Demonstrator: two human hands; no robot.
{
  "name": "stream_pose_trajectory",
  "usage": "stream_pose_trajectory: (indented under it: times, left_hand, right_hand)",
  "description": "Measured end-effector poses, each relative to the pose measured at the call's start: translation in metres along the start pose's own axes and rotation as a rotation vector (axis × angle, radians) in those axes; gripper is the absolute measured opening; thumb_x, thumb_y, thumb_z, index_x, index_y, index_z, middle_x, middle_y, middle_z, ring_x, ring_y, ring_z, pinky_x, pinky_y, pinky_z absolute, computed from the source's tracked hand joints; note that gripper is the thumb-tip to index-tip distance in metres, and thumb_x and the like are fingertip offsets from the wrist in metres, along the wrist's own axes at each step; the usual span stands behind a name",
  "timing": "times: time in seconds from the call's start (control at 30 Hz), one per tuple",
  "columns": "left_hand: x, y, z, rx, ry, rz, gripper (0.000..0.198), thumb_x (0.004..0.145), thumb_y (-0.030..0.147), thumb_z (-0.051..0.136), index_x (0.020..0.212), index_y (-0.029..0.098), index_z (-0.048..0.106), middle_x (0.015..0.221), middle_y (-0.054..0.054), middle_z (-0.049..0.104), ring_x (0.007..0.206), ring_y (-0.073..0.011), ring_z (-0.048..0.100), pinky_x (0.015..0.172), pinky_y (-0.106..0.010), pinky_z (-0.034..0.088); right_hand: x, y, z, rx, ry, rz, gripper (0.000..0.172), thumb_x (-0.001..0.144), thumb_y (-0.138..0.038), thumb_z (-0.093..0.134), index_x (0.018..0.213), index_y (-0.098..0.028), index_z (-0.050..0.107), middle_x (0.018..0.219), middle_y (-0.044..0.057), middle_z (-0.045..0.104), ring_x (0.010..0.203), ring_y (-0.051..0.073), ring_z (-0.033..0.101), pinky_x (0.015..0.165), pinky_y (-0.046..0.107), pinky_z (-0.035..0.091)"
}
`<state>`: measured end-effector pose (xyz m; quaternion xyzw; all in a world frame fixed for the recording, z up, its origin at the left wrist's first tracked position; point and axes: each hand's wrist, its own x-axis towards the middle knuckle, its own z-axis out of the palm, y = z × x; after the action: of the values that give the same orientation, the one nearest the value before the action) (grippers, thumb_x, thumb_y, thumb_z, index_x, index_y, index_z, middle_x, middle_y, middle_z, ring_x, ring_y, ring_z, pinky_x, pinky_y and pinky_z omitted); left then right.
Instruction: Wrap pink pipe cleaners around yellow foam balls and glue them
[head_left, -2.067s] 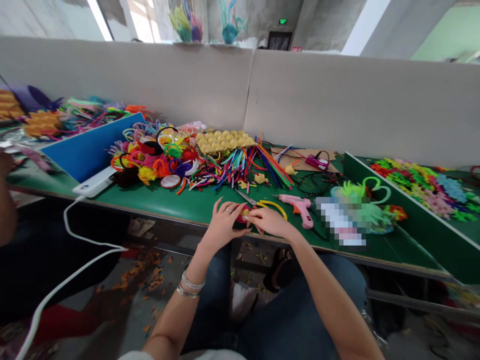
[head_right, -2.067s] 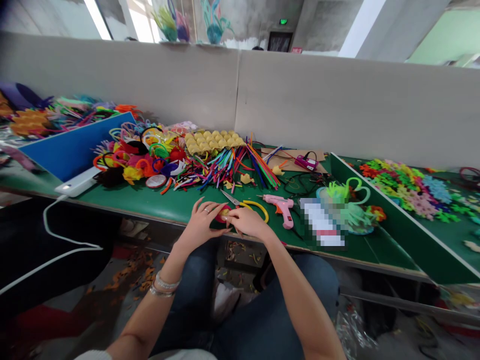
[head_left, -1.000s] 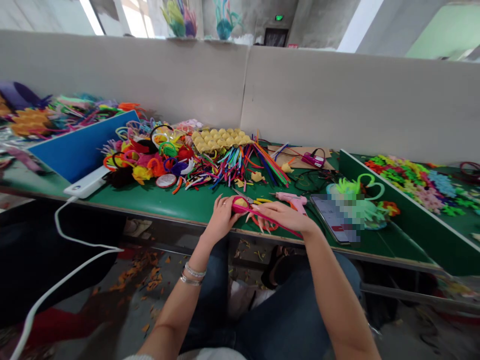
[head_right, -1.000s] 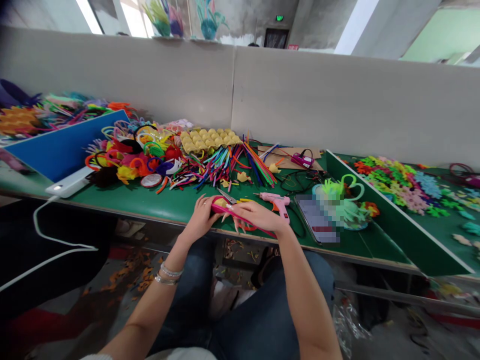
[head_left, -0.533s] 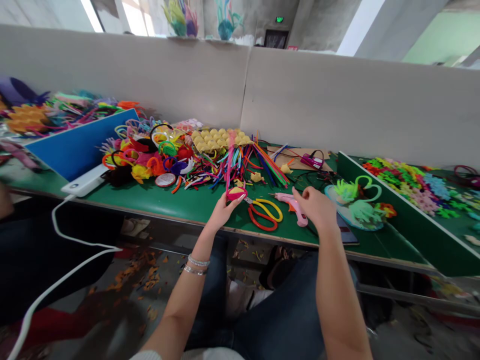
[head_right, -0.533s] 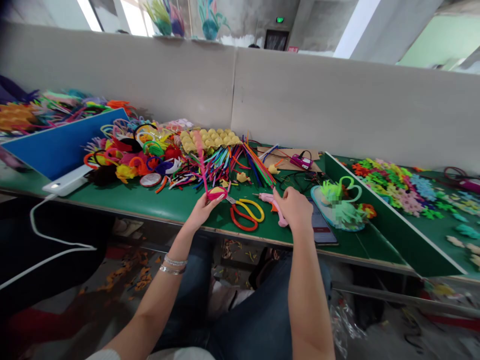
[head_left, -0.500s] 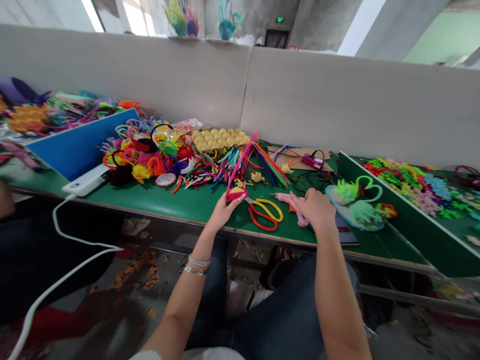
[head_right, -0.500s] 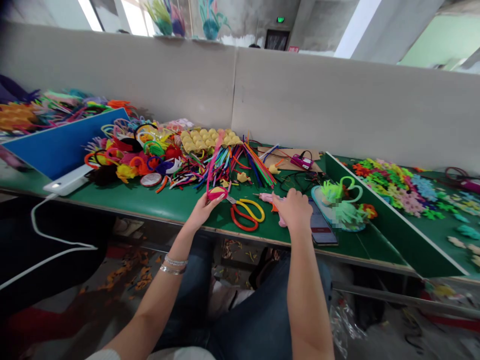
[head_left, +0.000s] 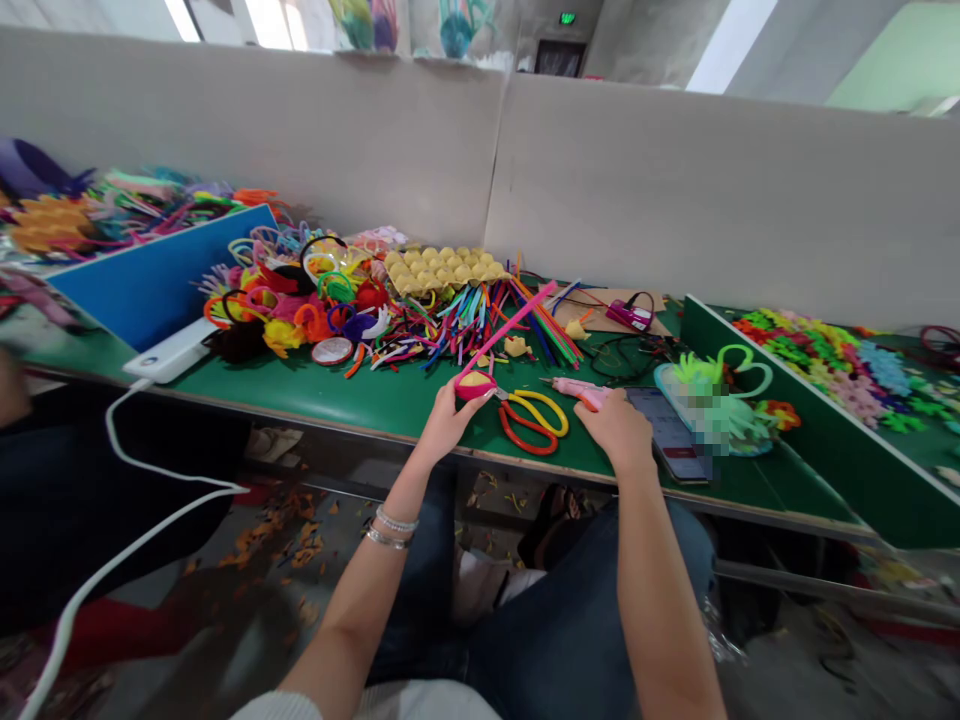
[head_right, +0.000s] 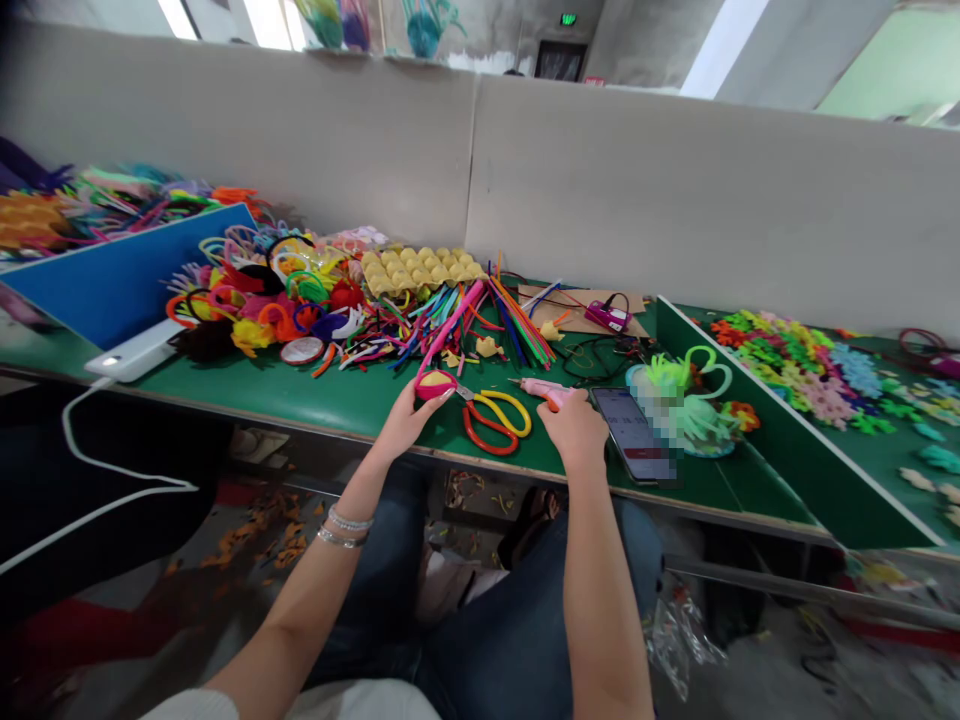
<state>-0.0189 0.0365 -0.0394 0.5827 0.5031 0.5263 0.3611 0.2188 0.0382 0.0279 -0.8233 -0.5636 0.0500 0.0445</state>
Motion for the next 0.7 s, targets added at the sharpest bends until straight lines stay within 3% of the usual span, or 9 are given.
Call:
stream_pose_trajectory:
  times: [0.23, 0.37, 0.7]
  left_hand:
    - [-0.004, 0.004, -0.001, 0.143, 0.055, 0.016, 0.046, 0.079, 0.043, 0.058, 0.115, 0.015, 0.052, 0.108, -0.011, 0.059, 0.109, -0.0222, 0.05, 0.096, -0.036, 0.039]
    - [-0.005, 0.007, -0.001, 0.177, 0.041, 0.024, 0.047, 0.079, 0.042, 0.057, 0.116, 0.015, 0.05, 0.108, -0.012, 0.057, 0.109, -0.0229, 0.048, 0.097, -0.036, 0.038]
    - [-0.006, 0.006, 0.002, 0.302, 0.02, 0.12, 0.045, 0.081, 0.041, 0.057, 0.117, 0.015, 0.049, 0.108, -0.011, 0.058, 0.106, -0.0231, 0.049, 0.094, -0.038, 0.04]
  right_hand:
    - [0.0, 0.001, -0.005, 0.115, 0.084, -0.006, 0.059, 0.079, -0.055, 0.043, 0.115, -0.008, 0.042, 0.107, 0.022, 0.061, 0.099, 0.033, 0.06, 0.076, 0.037, 0.043]
    - [-0.001, -0.005, -0.004, 0.278, 0.161, -0.128, 0.063, 0.074, -0.064, 0.047, 0.111, -0.014, 0.043, 0.106, 0.018, 0.062, 0.096, 0.03, 0.06, 0.072, 0.033, 0.043]
    - [-0.015, -0.038, 0.025, 0.353, 0.392, -0.411, 0.054, 0.072, -0.055, 0.055, 0.108, -0.016, 0.044, 0.102, 0.013, 0.063, 0.084, 0.028, 0.062, 0.059, 0.032, 0.044]
